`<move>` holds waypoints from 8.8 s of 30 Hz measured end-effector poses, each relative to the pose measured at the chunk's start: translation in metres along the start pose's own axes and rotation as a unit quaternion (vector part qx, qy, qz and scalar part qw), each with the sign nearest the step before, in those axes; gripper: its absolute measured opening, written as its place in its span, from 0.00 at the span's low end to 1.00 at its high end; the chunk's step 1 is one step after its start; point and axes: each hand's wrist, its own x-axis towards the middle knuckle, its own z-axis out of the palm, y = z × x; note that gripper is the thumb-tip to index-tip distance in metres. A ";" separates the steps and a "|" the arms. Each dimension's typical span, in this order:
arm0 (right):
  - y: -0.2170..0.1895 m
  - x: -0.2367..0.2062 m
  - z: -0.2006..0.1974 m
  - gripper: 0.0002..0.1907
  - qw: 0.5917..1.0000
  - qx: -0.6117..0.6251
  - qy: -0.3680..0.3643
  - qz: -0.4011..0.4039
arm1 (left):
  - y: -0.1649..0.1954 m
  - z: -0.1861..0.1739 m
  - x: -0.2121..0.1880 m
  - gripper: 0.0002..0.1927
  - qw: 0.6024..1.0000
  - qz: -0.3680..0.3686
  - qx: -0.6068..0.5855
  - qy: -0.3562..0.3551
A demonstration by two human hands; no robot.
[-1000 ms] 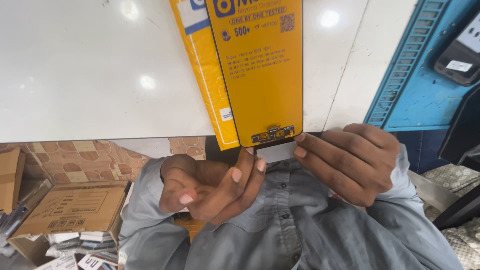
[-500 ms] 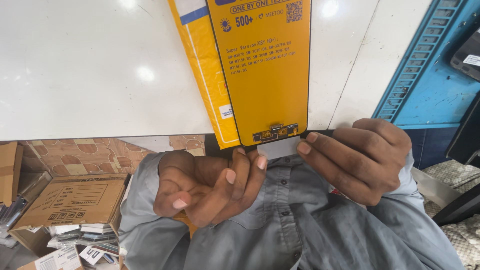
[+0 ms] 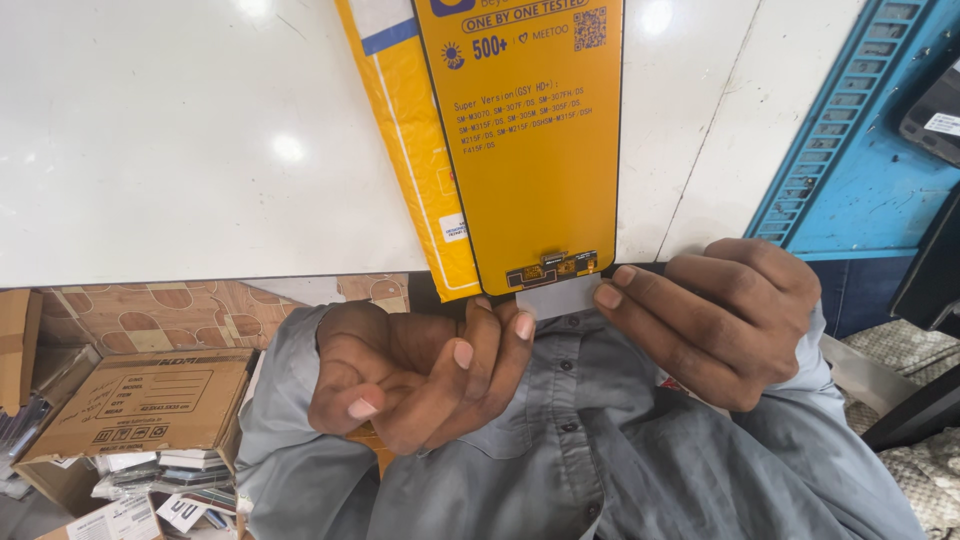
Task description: The person applies small pieces of adhesive tape to the connector area of a yellow smartphone screen. They repeatedly cut tape from a dispenser, peel the backing, and press it onto the screen's flex cable region. The person also uses a metal spudger to adjust the tape placement.
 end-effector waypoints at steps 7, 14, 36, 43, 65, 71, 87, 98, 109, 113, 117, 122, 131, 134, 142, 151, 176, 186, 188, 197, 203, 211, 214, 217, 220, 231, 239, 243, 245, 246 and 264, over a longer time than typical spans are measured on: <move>0.001 0.000 0.002 0.08 1.000 0.001 0.010 -0.006 | -0.004 -0.001 0.003 0.20 1.000 0.002 -0.017 -0.006; 0.001 0.000 0.002 0.08 1.000 0.007 0.010 -0.004 | -0.001 -0.002 0.002 0.22 1.000 0.002 -0.014 -0.008; 0.003 0.000 0.004 0.07 1.000 0.009 0.021 -0.008 | 0.000 -0.002 0.002 0.22 1.000 -0.003 -0.015 -0.004; 0.003 -0.001 0.004 0.07 1.000 0.006 0.023 -0.001 | -0.001 -0.001 0.004 0.21 1.000 -0.003 -0.016 -0.006; 0.000 -0.001 0.003 0.08 1.000 0.006 0.020 0.011 | -0.003 0.000 0.004 0.20 1.000 -0.011 -0.029 -0.002; 0.001 0.000 0.004 0.08 1.000 0.001 0.025 0.004 | -0.004 -0.001 0.001 0.22 1.000 -0.001 -0.027 -0.011; 0.002 0.015 -0.001 0.10 0.999 0.032 -0.001 0.026 | -0.007 -0.002 -0.001 0.21 0.995 -0.019 -0.095 -0.032; 0.001 0.010 0.004 0.08 0.999 0.024 0.024 0.014 | -0.031 -0.015 0.031 0.05 0.957 -0.018 -0.206 -0.204; 0.002 0.010 0.001 0.09 1.000 0.020 0.018 0.008 | -0.040 -0.013 0.042 0.04 0.940 -0.004 -0.254 -0.229; 0.004 0.010 0.000 0.09 0.999 0.023 0.023 0.000 | -0.041 -0.014 0.041 0.04 0.935 0.003 -0.258 -0.244; 0.003 0.011 0.000 0.08 1.000 0.019 0.020 0.002 | -0.040 -0.012 0.039 0.04 0.936 -0.003 -0.273 -0.224; 0.002 0.020 0.002 0.12 0.999 0.030 0.035 0.024 | -0.041 -0.014 0.043 0.03 0.932 -0.012 -0.269 -0.243; -0.006 0.045 -0.008 0.18 0.990 0.049 -0.014 0.130 | -0.035 -0.004 0.038 0.04 0.950 -0.022 -0.255 -0.179; -0.008 0.050 -0.007 0.19 0.986 0.058 -0.005 0.154 | -0.036 -0.007 0.037 0.05 0.947 -0.019 -0.254 -0.196; -0.012 0.056 -0.010 0.19 0.981 0.053 -0.023 0.183 | -0.035 -0.010 0.033 0.06 0.949 -0.021 -0.250 -0.190; -0.014 0.059 -0.011 0.18 0.979 0.051 -0.025 0.194 | -0.031 -0.014 0.039 0.08 0.947 -0.025 -0.218 -0.234; -0.013 0.065 -0.019 0.28 0.963 0.056 -0.036 0.262 | -0.033 -0.006 0.055 0.07 0.955 -0.015 -0.169 -0.242; -0.015 0.058 -0.025 0.25 0.948 0.045 -0.043 0.314 | -0.030 -0.010 0.044 0.12 0.954 -0.024 -0.177 -0.240; -0.015 0.057 -0.026 0.25 0.948 0.046 -0.039 0.313 | -0.031 -0.013 0.041 0.13 0.954 -0.023 -0.176 -0.243; -0.018 0.053 -0.031 0.16 0.943 0.079 -0.009 0.324 | -0.029 -0.016 0.038 0.13 0.948 -0.039 -0.183 -0.258; -0.020 0.044 -0.032 0.17 0.953 0.074 -0.012 0.295 | -0.029 -0.018 0.041 0.13 0.937 -0.057 -0.210 -0.273; -0.024 0.043 -0.037 0.19 0.968 0.047 -0.044 0.244 | -0.027 -0.015 0.042 0.15 0.933 -0.079 -0.250 -0.245; -0.025 0.046 -0.037 0.19 0.970 0.045 -0.051 0.233 | -0.024 -0.015 0.041 0.17 0.933 -0.087 -0.248 -0.245; -0.026 0.047 -0.038 0.18 0.970 0.052 -0.053 0.233 | -0.023 -0.016 0.040 0.18 0.931 -0.097 -0.251 -0.248; -0.026 0.047 -0.038 0.17 0.969 0.063 -0.055 0.233 | -0.021 -0.017 0.039 0.19 0.929 -0.105 -0.251 -0.250; -0.031 0.042 -0.034 0.14 0.944 0.147 -0.053 0.290 | -0.014 -0.017 0.043 0.21 0.921 -0.142 -0.251 -0.263; -0.038 0.046 -0.039 0.14 0.944 0.093 -0.017 0.316 | -0.009 -0.017 0.052 0.21 0.916 -0.173 -0.249 -0.264; -0.038 0.045 -0.042 0.21 0.971 0.026 -0.022 0.239 | -0.012 -0.021 0.054 0.20 0.921 -0.152 -0.255 -0.251; -0.038 0.041 -0.044 0.23 0.976 0.023 -0.054 0.212 | -0.011 -0.022 0.054 0.19 0.923 -0.146 -0.258 -0.247; -0.038 0.039 -0.045 0.24 0.978 0.021 -0.069 0.198 | -0.011 -0.023 0.055 0.19 0.927 -0.136 -0.254 -0.239; -0.030 0.027 -0.066 0.17 0.989 0.052 0.125 0.063 | -0.018 -0.048 0.104 0.25 0.929 -0.155 -0.321 -0.104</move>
